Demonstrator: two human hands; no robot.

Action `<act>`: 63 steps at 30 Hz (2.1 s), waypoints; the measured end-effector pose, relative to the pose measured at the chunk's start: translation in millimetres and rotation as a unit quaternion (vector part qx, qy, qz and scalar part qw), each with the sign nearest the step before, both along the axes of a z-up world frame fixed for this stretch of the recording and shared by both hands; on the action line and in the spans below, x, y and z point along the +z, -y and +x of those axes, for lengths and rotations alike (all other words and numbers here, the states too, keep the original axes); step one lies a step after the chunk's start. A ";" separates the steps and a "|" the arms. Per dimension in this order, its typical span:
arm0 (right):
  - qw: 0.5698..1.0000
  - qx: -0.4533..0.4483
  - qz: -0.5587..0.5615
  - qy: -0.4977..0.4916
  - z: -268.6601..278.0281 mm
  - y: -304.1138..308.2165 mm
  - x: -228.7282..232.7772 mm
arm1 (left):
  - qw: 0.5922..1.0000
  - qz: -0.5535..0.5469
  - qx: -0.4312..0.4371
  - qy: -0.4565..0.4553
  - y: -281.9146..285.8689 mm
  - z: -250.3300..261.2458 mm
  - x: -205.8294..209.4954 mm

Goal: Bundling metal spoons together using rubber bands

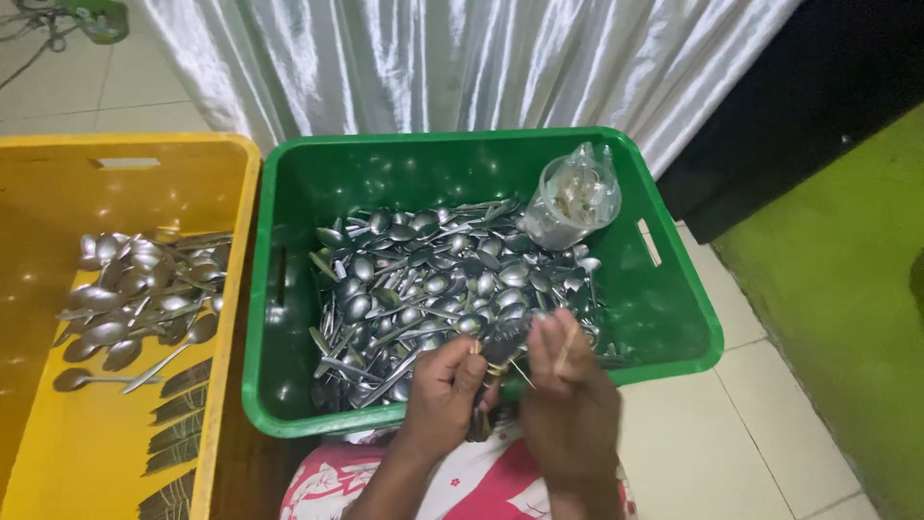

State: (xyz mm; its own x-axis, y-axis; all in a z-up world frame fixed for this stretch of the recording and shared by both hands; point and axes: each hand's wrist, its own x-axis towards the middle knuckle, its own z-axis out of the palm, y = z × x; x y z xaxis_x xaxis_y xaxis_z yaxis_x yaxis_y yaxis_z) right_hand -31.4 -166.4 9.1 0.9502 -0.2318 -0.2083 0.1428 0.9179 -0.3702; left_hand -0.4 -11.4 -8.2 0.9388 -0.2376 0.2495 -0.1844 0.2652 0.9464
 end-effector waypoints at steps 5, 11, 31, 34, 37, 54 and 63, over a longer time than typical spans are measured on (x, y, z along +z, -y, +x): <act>0.971 0.069 -0.224 0.054 26.4 -13.1 0.6 | 0.978 0.186 0.061 0.073 -12.0 5.8 16.5; 0.847 0.081 -0.520 0.073 30.8 10.5 13.0 | 0.970 0.222 0.047 0.085 -17.2 4.8 21.7; 0.691 0.105 -0.683 0.210 56.8 10.1 71.2 | 0.975 0.197 0.015 0.103 -17.5 15.7 30.0; 0.671 0.101 -0.700 0.222 58.0 17.7 72.8 | 0.979 0.184 0.007 0.092 -13.6 17.9 19.6; 0.647 0.103 -0.720 0.227 57.2 24.3 76.6 | 0.982 0.173 -0.008 0.076 -13.1 15.4 21.6; 0.546 0.207 -0.799 0.141 36.7 58.4 112.5 | 0.951 0.271 -0.041 0.143 -6.0 12.4 50.1; 0.619 0.221 -0.752 0.050 27.4 96.4 53.8 | 0.864 0.486 -0.130 -0.006 -24.3 10.7 38.5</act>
State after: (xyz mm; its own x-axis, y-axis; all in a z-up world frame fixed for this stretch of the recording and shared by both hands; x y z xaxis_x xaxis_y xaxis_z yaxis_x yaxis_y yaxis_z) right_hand -4.0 -262.8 62.9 0.9808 0.1951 -0.0064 0.0931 -0.4962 -0.8632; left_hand 10.3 12.9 30.3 0.8229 -0.5332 -0.1963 -0.2271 -0.6254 0.7466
